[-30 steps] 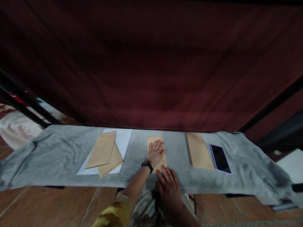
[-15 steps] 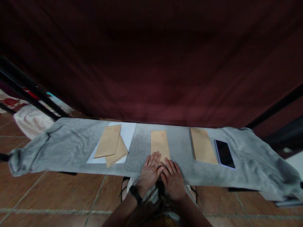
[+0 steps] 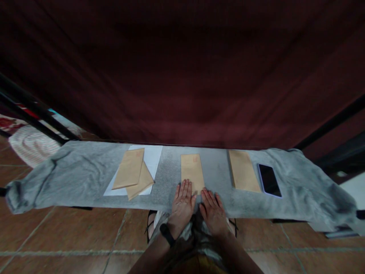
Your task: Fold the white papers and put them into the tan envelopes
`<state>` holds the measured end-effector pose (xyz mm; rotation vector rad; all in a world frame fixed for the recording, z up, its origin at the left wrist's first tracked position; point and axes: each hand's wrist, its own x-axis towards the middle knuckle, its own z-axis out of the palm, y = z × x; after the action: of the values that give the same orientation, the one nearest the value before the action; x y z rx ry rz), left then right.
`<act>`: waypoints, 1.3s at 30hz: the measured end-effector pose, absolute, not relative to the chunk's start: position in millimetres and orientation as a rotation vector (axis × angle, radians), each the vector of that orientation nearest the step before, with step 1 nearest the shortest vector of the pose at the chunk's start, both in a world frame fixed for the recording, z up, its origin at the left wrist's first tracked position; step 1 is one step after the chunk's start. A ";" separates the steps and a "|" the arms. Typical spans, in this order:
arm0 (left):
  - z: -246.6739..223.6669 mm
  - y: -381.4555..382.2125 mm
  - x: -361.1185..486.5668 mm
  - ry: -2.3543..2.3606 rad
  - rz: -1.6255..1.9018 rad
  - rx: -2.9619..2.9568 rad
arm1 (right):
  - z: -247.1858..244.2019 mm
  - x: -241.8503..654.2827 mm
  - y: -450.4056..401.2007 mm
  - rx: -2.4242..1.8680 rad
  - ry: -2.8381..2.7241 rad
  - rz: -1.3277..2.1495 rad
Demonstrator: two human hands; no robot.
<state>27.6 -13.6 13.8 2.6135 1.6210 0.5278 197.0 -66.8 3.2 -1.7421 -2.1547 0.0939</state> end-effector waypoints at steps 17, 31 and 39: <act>11.8 120.0 89.5 1.631 0.276 2.550 | 9.3 188.6 -67.3 -1.678 -2.024 0.047; 2.6 73.3 43.3 1.878 0.505 2.490 | 6.4 190.1 -65.8 -1.701 -2.041 0.061; -4.5 23.3 8.4 1.820 0.753 2.376 | 7.2 191.3 -63.1 -1.772 -2.088 0.161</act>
<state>8.4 23.3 -4.5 2.3758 1.8200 0.7532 191.3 -63.1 7.2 -1.7720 -2.0883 0.1609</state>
